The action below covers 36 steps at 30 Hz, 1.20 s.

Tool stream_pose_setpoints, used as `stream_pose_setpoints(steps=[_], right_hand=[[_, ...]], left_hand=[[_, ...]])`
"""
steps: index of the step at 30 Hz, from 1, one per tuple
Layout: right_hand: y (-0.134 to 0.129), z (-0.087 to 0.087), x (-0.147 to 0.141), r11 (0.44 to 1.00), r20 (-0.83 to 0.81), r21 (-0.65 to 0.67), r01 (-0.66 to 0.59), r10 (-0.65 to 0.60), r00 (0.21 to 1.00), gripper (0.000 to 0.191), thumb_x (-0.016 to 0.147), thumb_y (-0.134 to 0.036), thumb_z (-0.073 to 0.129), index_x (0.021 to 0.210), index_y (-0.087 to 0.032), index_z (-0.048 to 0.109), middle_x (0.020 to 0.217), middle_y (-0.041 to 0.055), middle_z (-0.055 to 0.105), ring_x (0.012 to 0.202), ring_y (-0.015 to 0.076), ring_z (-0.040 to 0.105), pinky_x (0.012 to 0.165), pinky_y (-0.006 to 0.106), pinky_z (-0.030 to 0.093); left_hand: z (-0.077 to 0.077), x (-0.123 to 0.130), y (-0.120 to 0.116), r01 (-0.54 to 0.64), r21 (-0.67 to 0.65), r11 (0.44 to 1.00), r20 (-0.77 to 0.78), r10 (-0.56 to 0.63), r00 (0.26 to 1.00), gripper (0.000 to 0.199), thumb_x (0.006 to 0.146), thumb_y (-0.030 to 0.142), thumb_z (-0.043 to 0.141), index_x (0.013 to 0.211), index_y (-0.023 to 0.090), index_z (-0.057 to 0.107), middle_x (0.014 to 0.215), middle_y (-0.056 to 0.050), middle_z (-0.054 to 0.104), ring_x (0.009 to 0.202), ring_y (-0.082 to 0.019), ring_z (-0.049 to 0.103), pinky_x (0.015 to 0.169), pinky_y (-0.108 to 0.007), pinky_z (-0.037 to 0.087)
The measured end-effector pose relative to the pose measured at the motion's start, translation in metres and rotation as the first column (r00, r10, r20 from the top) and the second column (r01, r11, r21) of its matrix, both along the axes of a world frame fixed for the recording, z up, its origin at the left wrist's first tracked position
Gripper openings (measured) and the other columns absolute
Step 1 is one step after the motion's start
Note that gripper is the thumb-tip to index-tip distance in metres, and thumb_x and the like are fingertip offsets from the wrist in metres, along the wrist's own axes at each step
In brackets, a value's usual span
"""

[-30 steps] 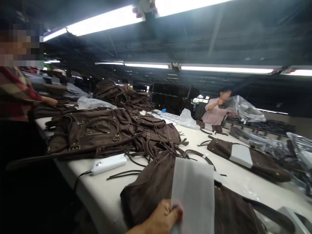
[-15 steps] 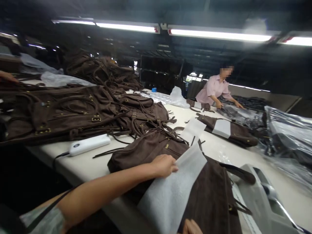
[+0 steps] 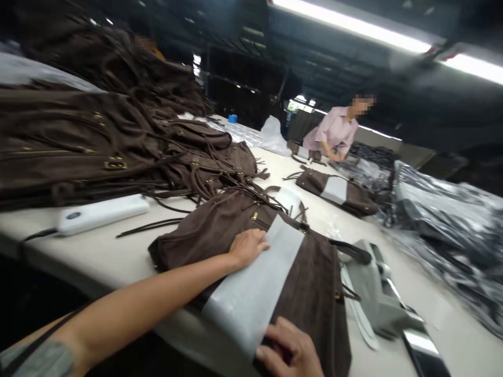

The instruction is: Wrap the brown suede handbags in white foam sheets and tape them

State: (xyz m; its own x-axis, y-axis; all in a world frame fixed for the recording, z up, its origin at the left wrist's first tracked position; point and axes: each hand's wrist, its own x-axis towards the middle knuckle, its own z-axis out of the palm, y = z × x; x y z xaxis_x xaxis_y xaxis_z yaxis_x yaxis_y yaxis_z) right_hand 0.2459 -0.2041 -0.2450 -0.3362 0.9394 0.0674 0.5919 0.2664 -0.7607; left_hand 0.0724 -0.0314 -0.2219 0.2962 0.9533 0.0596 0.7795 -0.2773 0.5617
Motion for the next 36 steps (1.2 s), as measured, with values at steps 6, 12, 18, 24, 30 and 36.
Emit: stream_pose_setpoints(steps=[6,12,18,24,30,36], right_hand=[[0.014,0.045,0.000,0.894,-0.186,-0.438,0.090,-0.188,0.964,0.034,0.085,-0.045,0.065,0.096,-0.014,0.073,0.067,-0.0008,0.057,0.056,0.0087,0.051,0.054,0.020,0.038],[0.090,0.062,0.011,0.795,0.017,-0.448,0.409,-0.450,0.893,0.022,0.095,-0.033,0.052,0.096,-0.012,0.058,0.062,-0.0007,0.060,0.043,0.0100,0.055,0.040,0.018,0.039],[0.153,0.053,-0.001,0.798,0.087,-0.303,0.521,-0.521,0.849,0.031,0.093,-0.028,0.055,0.065,-0.016,0.050,0.051,-0.0034,0.054,0.040,0.0053,0.041,0.041,0.018,0.027],[0.160,0.039,-0.009,0.829,0.270,0.022,0.559,-0.543,0.795,0.026,0.079,-0.025,0.071,0.060,-0.016,0.055,0.057,-0.0008,0.057,0.058,0.0113,0.050,0.054,0.023,0.027],[0.228,0.069,0.026,0.775,0.258,0.208,0.596,-0.632,0.731,0.011,0.087,-0.027,0.065,0.084,-0.017,0.068,0.085,0.0065,0.069,0.087,0.0190,0.062,0.074,0.026,0.040],[0.336,0.066,0.046,0.714,0.187,-0.059,0.697,-0.678,0.711,0.019,0.091,-0.029,0.067,0.086,-0.011,0.064,0.079,0.0027,0.064,0.069,0.0118,0.061,0.065,0.025,0.051]], left_hand=[[-0.001,0.005,0.006,-0.042,-0.035,0.998,-0.013,0.042,0.999,0.028,0.092,0.043,0.054,0.093,0.016,0.062,0.096,-0.007,0.068,0.088,-0.020,0.063,0.080,-0.035,0.048],[-0.001,0.003,0.005,-0.106,-0.040,0.994,-0.007,0.106,0.994,0.026,0.092,0.044,0.050,0.090,0.020,0.060,0.091,-0.009,0.070,0.086,-0.025,0.066,0.069,-0.030,0.040],[-0.002,0.001,0.007,-0.182,-0.023,0.983,0.057,0.183,0.981,0.016,0.091,0.035,0.053,0.089,0.020,0.057,0.091,-0.007,0.070,0.085,-0.022,0.066,0.068,-0.028,0.038],[-0.004,0.000,0.010,-0.207,-0.034,0.978,0.070,0.209,0.975,0.009,0.090,0.028,0.054,0.092,0.020,0.057,0.095,-0.006,0.070,0.090,-0.022,0.067,0.070,-0.028,0.039],[-0.005,0.003,0.011,-0.186,-0.042,0.982,0.056,0.189,0.980,0.012,0.092,0.031,0.053,0.090,0.020,0.057,0.097,-0.006,0.070,0.090,-0.024,0.067,0.069,-0.029,0.039],[-0.009,0.002,0.014,-0.197,-0.050,0.979,0.085,0.201,0.976,0.013,0.092,0.032,0.053,0.086,0.021,0.055,0.091,-0.004,0.070,0.087,-0.022,0.067,0.068,-0.028,0.038]])
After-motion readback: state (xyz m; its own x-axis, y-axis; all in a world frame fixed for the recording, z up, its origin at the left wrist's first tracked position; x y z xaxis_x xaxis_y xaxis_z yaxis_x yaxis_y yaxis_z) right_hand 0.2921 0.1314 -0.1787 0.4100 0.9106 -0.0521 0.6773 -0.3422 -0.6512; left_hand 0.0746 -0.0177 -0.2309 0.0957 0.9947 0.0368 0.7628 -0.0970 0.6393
